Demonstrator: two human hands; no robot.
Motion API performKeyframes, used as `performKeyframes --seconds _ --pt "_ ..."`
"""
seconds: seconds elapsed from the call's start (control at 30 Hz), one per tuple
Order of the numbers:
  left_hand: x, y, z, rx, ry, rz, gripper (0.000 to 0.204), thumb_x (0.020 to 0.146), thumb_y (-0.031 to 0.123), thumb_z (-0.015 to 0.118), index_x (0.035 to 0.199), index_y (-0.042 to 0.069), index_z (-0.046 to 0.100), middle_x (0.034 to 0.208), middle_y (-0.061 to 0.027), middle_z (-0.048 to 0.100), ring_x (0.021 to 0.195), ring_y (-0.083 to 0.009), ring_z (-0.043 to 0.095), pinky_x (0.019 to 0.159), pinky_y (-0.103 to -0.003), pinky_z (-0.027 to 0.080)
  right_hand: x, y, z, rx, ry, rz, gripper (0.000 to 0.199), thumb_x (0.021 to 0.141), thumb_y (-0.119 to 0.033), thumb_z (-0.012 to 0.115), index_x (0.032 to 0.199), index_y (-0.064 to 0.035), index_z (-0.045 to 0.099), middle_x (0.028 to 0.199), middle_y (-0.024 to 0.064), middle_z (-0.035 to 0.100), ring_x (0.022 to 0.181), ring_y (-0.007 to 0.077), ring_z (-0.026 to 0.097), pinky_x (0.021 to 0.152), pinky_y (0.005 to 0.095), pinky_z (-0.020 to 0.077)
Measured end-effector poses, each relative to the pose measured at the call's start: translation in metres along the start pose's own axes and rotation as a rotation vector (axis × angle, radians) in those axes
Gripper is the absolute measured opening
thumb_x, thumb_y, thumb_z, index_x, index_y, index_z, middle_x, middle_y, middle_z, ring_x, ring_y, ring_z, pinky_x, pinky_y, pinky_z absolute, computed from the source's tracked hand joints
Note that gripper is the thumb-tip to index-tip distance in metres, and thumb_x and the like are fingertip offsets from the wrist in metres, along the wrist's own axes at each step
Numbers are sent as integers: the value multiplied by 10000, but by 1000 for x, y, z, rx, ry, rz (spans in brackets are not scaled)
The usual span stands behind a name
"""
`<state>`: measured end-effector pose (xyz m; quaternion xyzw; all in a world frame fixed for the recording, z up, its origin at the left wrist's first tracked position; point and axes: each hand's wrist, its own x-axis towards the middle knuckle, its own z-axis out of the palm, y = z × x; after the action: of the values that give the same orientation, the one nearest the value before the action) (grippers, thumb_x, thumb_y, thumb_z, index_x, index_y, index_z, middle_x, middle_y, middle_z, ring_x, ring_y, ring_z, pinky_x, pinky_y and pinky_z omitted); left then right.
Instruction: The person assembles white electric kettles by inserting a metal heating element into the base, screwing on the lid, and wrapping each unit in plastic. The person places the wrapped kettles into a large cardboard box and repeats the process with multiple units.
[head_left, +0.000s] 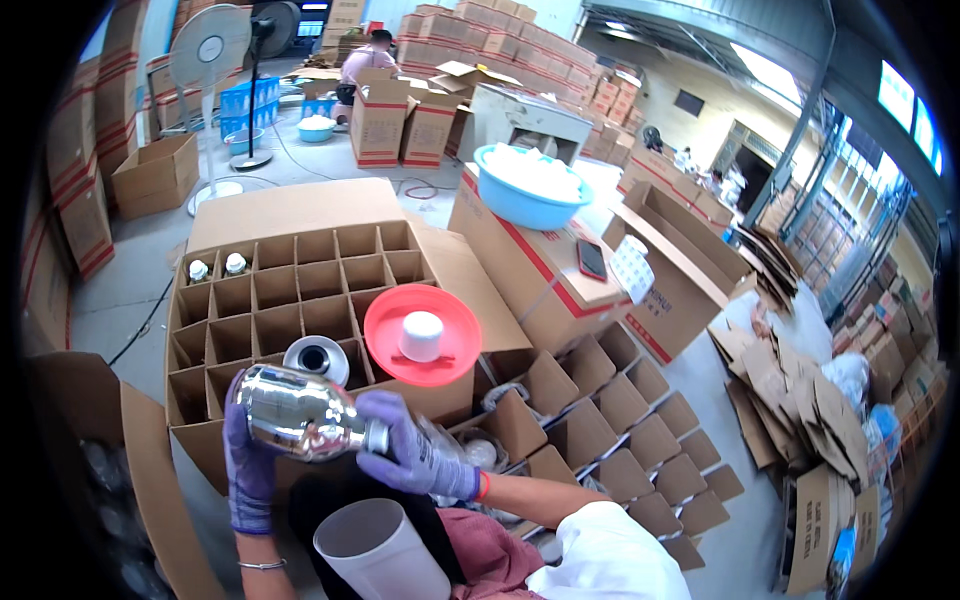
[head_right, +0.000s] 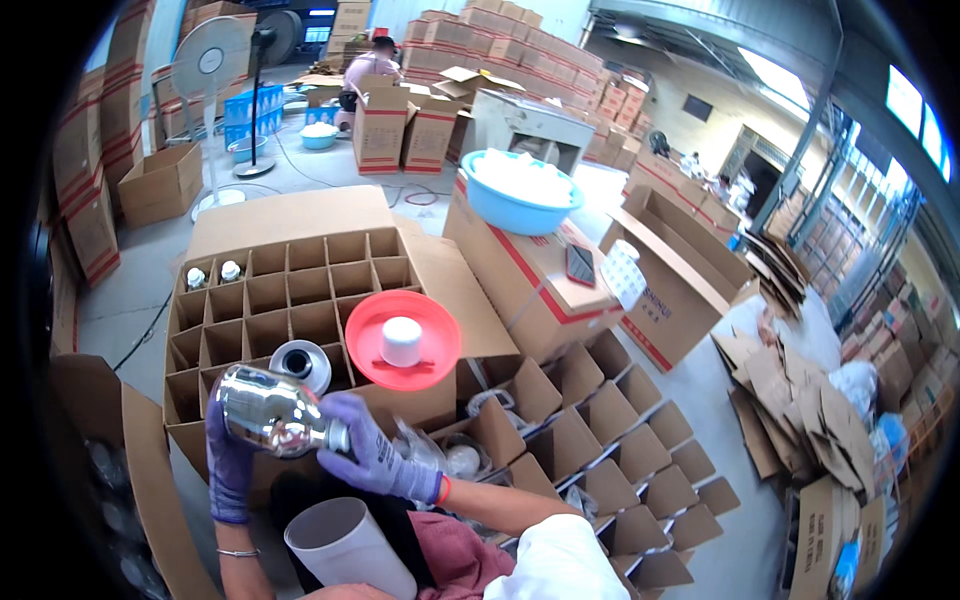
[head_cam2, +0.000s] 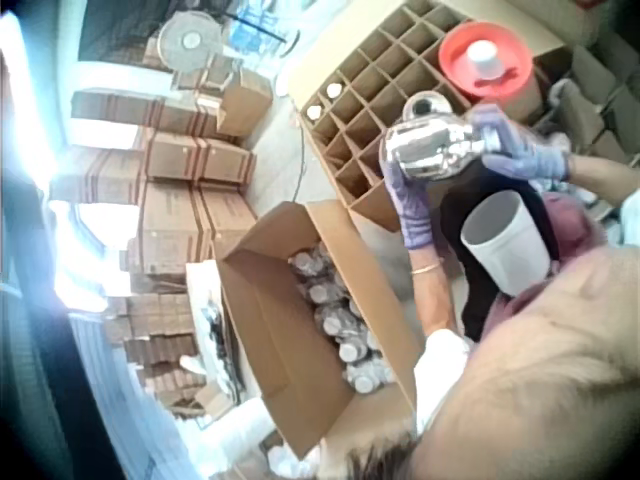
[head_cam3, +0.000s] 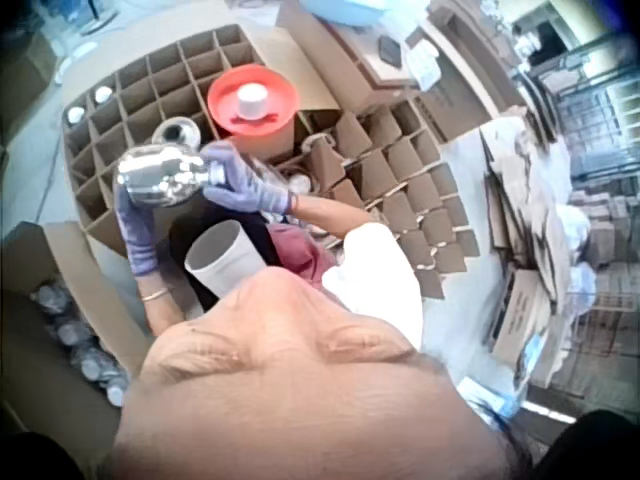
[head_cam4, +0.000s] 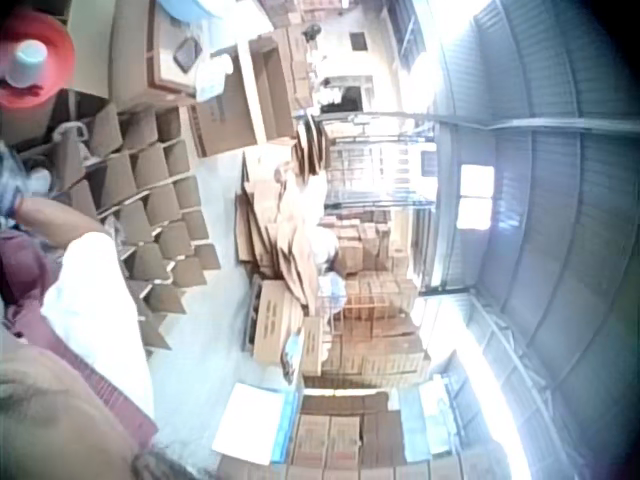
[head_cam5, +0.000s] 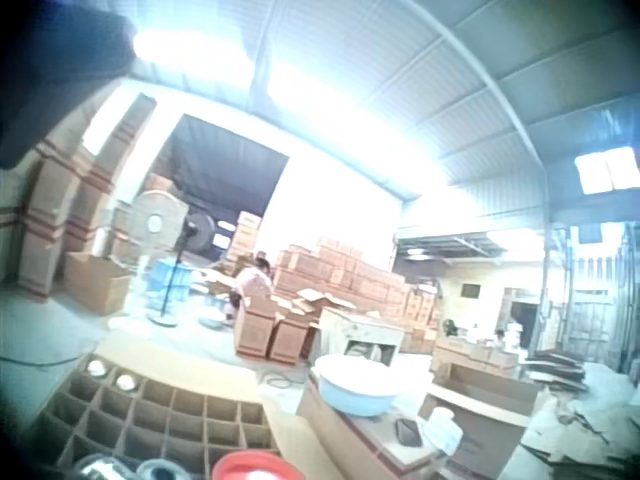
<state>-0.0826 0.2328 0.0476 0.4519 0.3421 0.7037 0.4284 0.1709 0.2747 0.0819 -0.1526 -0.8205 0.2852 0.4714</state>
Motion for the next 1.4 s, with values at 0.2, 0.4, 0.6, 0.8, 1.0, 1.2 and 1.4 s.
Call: performKeyframes --seconds 0.2,0.4,0.6,0.8,1.0,1.2,1.4 --pt "-51 67 36 520 -227 -217 841 646 233 793 1379 -35 479 1308 -141 541 1198 -250 564 1036 -365 461 -138 -28 -6 173 -69 418 601 929 -209 642 1454 -25 414 1424 185 455 1340 330 435 1143 421 332" --pt "-215 45 -22 303 224 -466 694 867 306 669 1453 31 417 1346 -184 548 1229 -300 554 1060 -420 443 -268 -85 2 -69 -436 46 663 961 -355 605 1529 -116 360 1567 230 289 1446 435 275 1188 535 205" --pt "-272 17 -53 134 285 -534 473 1055 311 451 1436 30 445 1351 -123 578 1207 -223 581 1010 -380 499 -149 -70 37 489 -244 299 971 824 -485 753 1536 -29 275 1563 241 266 1471 391 246 1203 458 201" --pt "-223 41 -25 1093 -355 -307 832 792 248 826 1492 113 398 1498 -96 464 1381 -245 434 1170 -401 329 -35 -77 9 445 -340 -58 920 711 -247 855 1476 -13 399 1366 190 483 1253 342 505 1067 416 418" --pt "-223 12 0 936 -136 -155 863 829 316 791 1533 121 329 1544 -101 401 1437 -259 357 1200 -403 273 -16 -98 9 340 -204 63 804 722 -218 852 1408 -23 481 1288 161 552 1180 323 568 1008 397 464" --pt "-190 -4 6 931 -255 -70 913 879 371 743 1584 143 209 1616 -85 282 1492 -259 253 1240 -409 153 -6 -96 6 258 -62 79 741 701 -216 866 1326 -6 527 1195 184 599 1112 335 610 965 406 488" --pt "-171 -31 -145 272 -136 -343 579 986 187 613 1507 60 392 1513 -105 465 1361 -226 476 1143 -350 383 -68 -70 33 315 92 -278 867 677 -259 885 1379 -24 434 1413 249 417 1300 451 444 1083 578 369"
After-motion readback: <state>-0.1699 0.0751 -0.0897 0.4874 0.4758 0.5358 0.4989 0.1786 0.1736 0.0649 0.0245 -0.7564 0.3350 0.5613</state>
